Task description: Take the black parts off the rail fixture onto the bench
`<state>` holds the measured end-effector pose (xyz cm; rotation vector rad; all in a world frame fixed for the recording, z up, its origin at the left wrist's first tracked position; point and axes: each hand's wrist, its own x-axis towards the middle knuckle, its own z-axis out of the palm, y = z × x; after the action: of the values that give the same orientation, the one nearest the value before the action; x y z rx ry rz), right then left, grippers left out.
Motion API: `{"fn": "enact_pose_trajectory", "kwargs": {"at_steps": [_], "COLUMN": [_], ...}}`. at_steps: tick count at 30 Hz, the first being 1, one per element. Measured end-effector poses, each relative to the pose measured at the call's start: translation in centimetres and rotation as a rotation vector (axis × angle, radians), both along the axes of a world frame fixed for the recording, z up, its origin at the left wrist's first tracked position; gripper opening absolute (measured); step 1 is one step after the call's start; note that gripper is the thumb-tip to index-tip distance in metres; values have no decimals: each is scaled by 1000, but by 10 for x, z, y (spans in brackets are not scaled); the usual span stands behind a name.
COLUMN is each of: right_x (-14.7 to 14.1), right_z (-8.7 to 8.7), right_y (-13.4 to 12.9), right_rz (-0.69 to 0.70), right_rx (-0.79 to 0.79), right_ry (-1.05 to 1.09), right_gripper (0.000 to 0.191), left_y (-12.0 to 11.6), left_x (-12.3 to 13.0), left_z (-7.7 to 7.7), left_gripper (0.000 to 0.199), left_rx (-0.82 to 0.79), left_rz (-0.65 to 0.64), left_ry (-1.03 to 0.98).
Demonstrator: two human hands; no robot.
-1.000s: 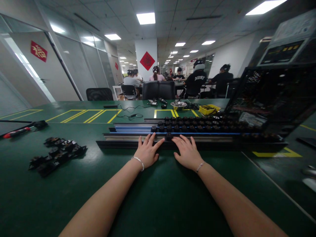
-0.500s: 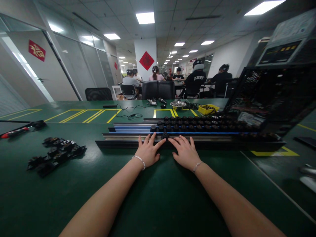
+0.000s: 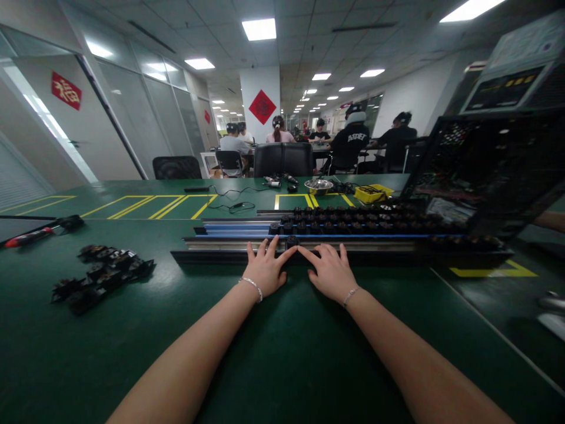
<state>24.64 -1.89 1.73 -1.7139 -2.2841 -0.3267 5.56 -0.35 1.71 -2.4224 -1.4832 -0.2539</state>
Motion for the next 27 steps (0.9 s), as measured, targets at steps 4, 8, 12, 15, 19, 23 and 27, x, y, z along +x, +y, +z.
{"fn": "enact_pose_trajectory", "kwargs": {"at_steps": [4,8,12,15,19,23,27], "right_x": [-1,0,1,0,-3,-5,-6], "right_z": [1,-2,-5,-3,0,3,5], "right_y": [-1,0,1,0,0,0,-1], "right_rz": [-1,7,14,3,-27,-45,-47], "right_rx": [14,38,42,37,18,-11,-15], "right_ry": [-24,-21,12,18,2,-33,-65], "right_gripper": [61,61,61,59,59,58,59], "left_y": [1,2,1,1,1,0,-1], "left_x": [2,4,5,5,7,9,11], "left_z": [0,-2,-2,-2,-1,-1,-1], "left_gripper": [77,77,79,79,80,81,81], "left_rx": [1,15,28,25,24,12,18], "left_rz": [18,29,31,34,42,69,79], "left_ry": [-3,2,3,8,8,9,3]}}
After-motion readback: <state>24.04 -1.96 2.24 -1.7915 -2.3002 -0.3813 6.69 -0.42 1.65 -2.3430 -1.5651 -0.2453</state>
